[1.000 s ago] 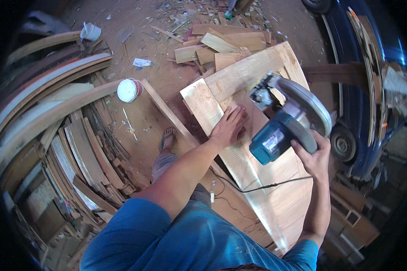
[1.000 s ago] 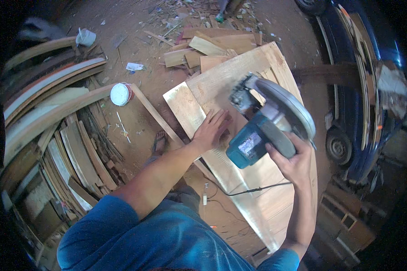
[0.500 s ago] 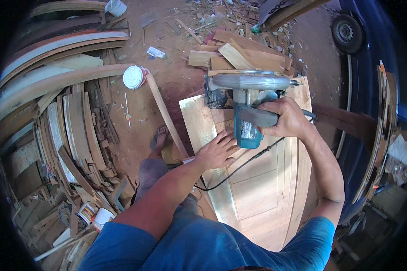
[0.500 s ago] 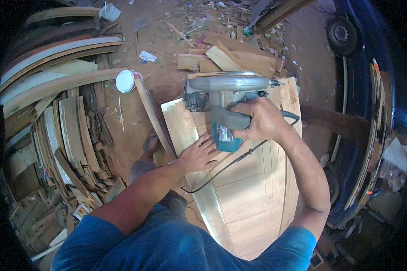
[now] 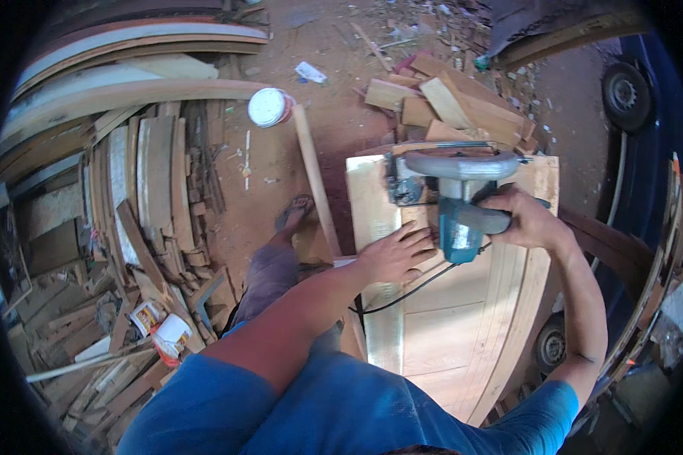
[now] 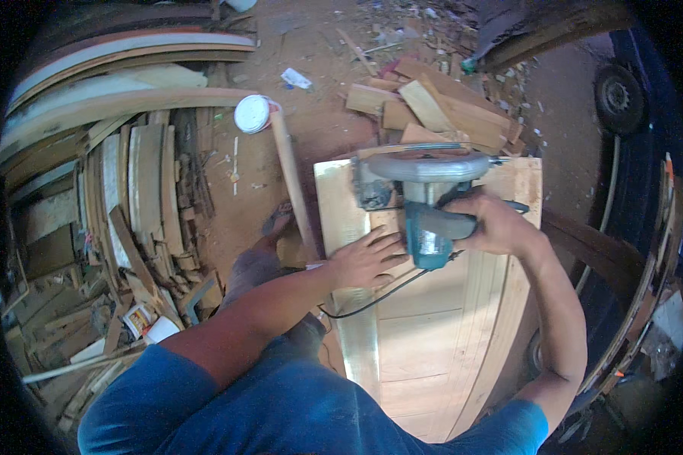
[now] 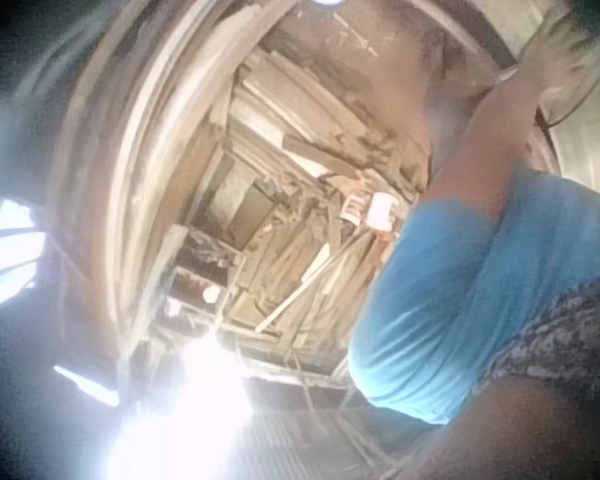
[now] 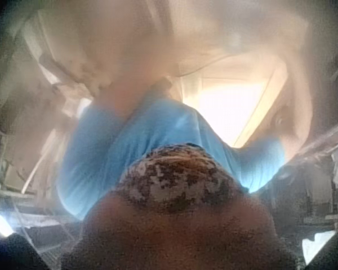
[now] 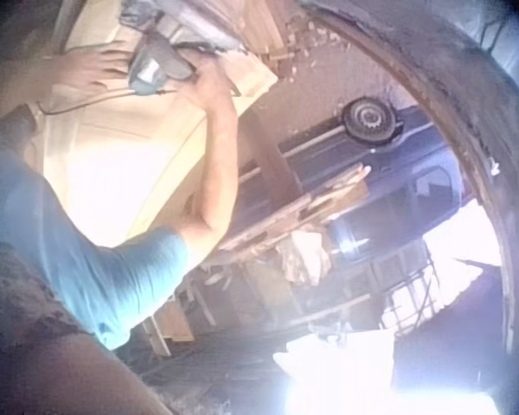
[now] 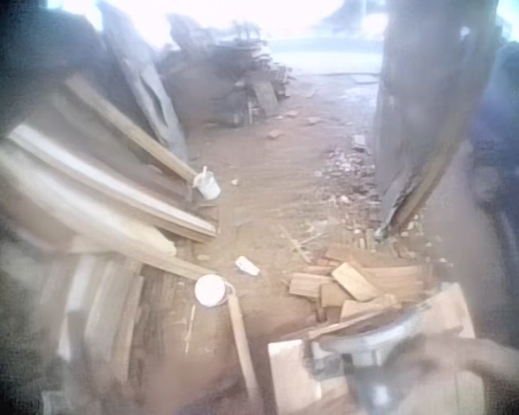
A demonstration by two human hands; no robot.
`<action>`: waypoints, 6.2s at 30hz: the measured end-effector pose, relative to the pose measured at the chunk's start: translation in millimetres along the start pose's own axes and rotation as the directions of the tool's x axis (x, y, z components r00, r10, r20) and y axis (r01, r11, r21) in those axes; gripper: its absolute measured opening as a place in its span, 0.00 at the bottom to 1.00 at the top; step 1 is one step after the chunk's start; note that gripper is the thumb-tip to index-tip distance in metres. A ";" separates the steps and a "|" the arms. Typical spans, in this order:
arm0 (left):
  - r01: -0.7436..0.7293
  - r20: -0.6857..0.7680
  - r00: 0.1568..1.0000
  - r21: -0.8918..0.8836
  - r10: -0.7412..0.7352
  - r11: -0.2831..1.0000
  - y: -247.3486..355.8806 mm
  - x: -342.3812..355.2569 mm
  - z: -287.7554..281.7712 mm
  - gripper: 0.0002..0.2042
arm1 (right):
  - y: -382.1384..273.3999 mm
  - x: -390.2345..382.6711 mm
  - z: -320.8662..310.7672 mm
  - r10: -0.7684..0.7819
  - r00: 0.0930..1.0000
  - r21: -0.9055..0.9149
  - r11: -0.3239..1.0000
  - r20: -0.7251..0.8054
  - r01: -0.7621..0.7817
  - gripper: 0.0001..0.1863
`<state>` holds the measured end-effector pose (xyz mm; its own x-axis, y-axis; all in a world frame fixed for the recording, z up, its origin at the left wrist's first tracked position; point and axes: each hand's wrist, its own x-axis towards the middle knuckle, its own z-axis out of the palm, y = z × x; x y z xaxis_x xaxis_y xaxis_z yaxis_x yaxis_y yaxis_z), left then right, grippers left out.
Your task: The person uses a circular saw to cut a large wooden panel on a workbench, then measures the panel with a tape measure. They flip the panel over and use a hand saw to trim the edges.
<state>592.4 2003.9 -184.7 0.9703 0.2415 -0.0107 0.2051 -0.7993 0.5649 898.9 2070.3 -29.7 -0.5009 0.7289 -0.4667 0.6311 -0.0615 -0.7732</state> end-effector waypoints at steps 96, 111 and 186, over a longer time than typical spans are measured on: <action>-0.963 0.225 -0.095 -0.269 0.970 -0.032 -165.1 879.8 -407.2 0.22 | 61.5 129.7 -67.4 -0.356 0.063 0.220 0.697 0.932 0.683 0.41; -0.537 0.224 -0.496 -0.838 0.839 -0.094 78.8 572.1 -86.4 0.20 | 30.6 125.2 -90.1 -0.276 0.076 0.142 0.687 0.958 0.713 0.43; -0.108 -0.050 -0.984 -0.599 0.171 -0.794 108.2 340.8 136.9 0.38 | 51.0 96.7 1.4 -0.465 0.689 0.281 0.885 0.556 0.371 0.34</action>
<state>962.8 1924.3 -240.2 -0.9261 -0.3468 0.1487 -0.3437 0.9379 0.0471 881.9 2136.7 -114.8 -0.9679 0.1516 -0.2004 0.2063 0.0242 -0.9782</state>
